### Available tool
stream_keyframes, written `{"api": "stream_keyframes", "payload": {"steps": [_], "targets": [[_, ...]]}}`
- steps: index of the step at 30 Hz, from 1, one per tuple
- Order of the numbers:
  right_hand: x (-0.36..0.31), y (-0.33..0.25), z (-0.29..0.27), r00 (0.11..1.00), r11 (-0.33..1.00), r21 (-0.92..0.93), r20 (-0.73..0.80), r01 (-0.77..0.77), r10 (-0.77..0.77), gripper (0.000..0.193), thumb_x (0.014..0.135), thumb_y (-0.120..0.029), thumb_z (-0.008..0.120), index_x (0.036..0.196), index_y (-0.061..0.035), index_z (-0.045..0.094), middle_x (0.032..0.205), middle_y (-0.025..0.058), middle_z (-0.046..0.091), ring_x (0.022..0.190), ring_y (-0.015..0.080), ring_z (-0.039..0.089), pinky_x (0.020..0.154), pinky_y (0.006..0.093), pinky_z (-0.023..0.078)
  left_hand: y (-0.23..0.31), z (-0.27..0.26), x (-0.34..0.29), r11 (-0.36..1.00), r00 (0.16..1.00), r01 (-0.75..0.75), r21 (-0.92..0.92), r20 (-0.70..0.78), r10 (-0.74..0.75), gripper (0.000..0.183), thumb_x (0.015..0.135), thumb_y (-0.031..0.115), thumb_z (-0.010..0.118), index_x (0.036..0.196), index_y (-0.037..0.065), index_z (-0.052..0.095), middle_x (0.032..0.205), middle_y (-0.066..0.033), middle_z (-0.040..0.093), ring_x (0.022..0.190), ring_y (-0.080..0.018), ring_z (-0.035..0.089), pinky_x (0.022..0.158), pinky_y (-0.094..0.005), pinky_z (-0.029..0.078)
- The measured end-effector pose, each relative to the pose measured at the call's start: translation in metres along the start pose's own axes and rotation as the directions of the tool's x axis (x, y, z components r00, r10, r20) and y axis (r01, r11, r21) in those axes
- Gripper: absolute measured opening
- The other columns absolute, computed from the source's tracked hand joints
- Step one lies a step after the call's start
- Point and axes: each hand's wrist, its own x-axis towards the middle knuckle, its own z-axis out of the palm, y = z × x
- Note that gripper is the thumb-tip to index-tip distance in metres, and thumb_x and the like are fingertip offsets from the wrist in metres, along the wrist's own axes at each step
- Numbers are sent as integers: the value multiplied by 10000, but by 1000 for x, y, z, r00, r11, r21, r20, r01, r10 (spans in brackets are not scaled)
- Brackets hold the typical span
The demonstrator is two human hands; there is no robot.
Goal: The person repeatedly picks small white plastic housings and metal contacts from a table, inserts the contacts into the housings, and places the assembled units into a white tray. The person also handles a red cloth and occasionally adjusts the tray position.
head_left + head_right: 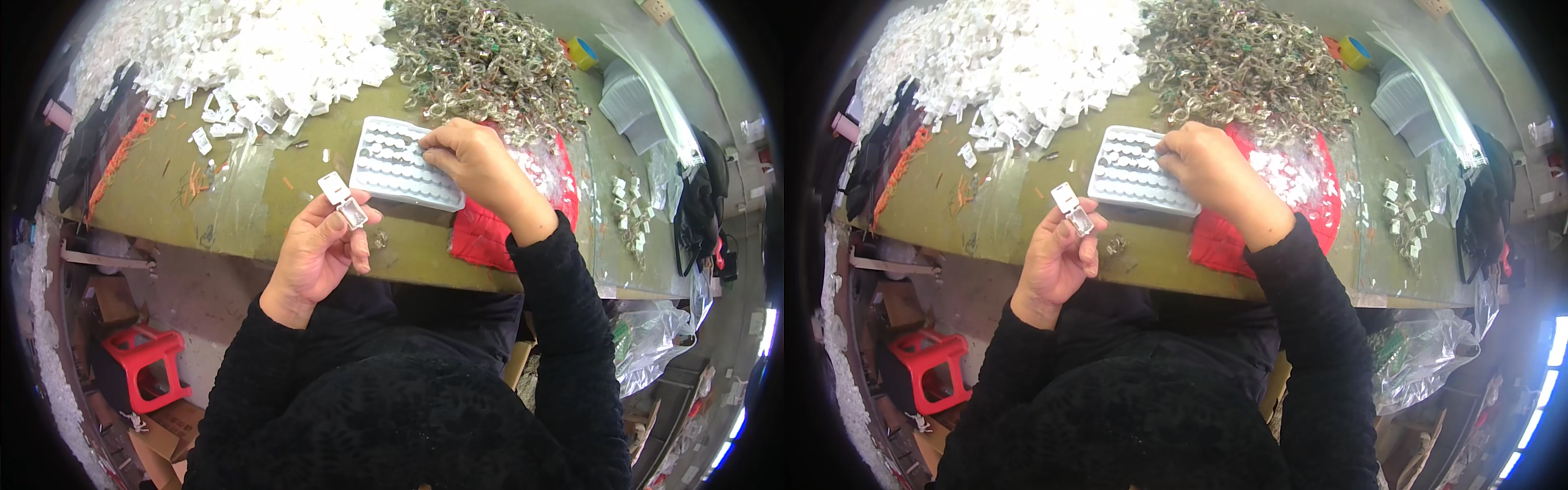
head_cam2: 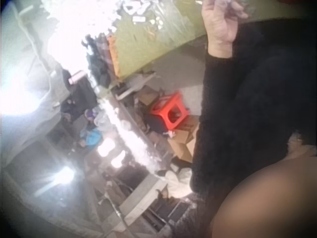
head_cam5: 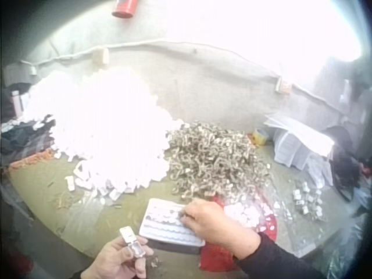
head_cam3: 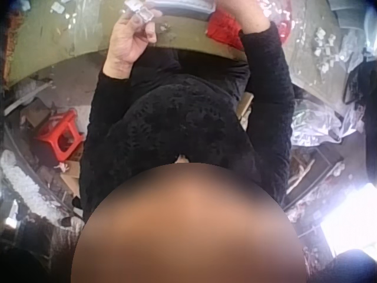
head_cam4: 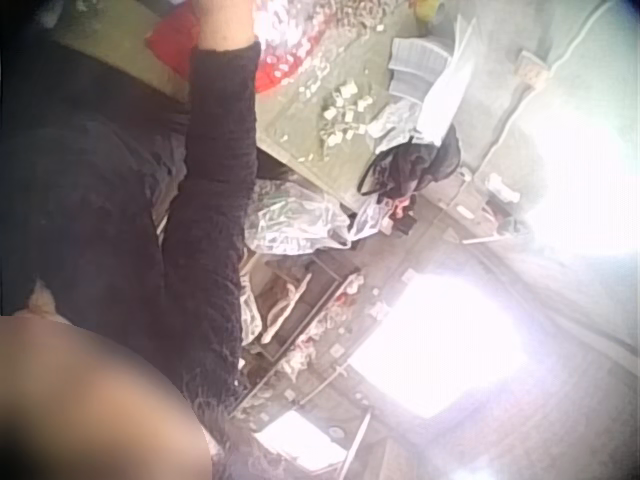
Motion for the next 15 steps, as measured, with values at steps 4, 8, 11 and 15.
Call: {"api": "stream_keyframes", "payload": {"steps": [4, 8, 11, 15], "targets": [[-10, -3, 11, 997, 961, -272, -43, 55, -69, 133, 839, -89, 681, 939, -4, 657, 866, 144, 604, 794, 349, 617, 708, 405, 506, 1, 6, -2, 999, 998, 14, 31, -69, -12, 435, 946, 182, 657, 1307, -30, 537, 1095, -172, 685, 663, -134, 634, 518, -278, 552], [-14, -24, 8, 991, 956, -277, -71, 93, -117, 131, 851, -71, 674, 955, -12, 622, 882, 140, 591, 784, 347, 615, 677, 396, 494, 3, 15, -8, 999, 993, 34, -29, -108, -37, 388, 953, 145, 642, 1282, -41, 558, 1088, -186, 685, 673, -137, 651, 524, -281, 561], [-24, -48, -1, 975, 980, -47, -107, 192, -196, 169, 825, -21, 704, 976, -18, 630, 850, 122, 591, 755, 309, 620, 642, 369, 493, 3, 22, -8, 996, 998, 33, -84, -51, -37, 357, 951, 136, 648, 1250, -44, 574, 1047, -188, 689, 679, -161, 675, 547, -295, 583], [-38, -75, 4, 932, 934, 65, -122, 352, -342, 223, 792, -2, 739, 995, -28, 649, 836, 100, 602, 710, 271, 628, 587, 345, 498, -4, 32, -13, 997, 998, 44, -63, -42, -47, 288, 942, 151, 663, 1160, -23, 591, 961, -141, 689, 677, -172, 683, 552, -304, 588]]}}
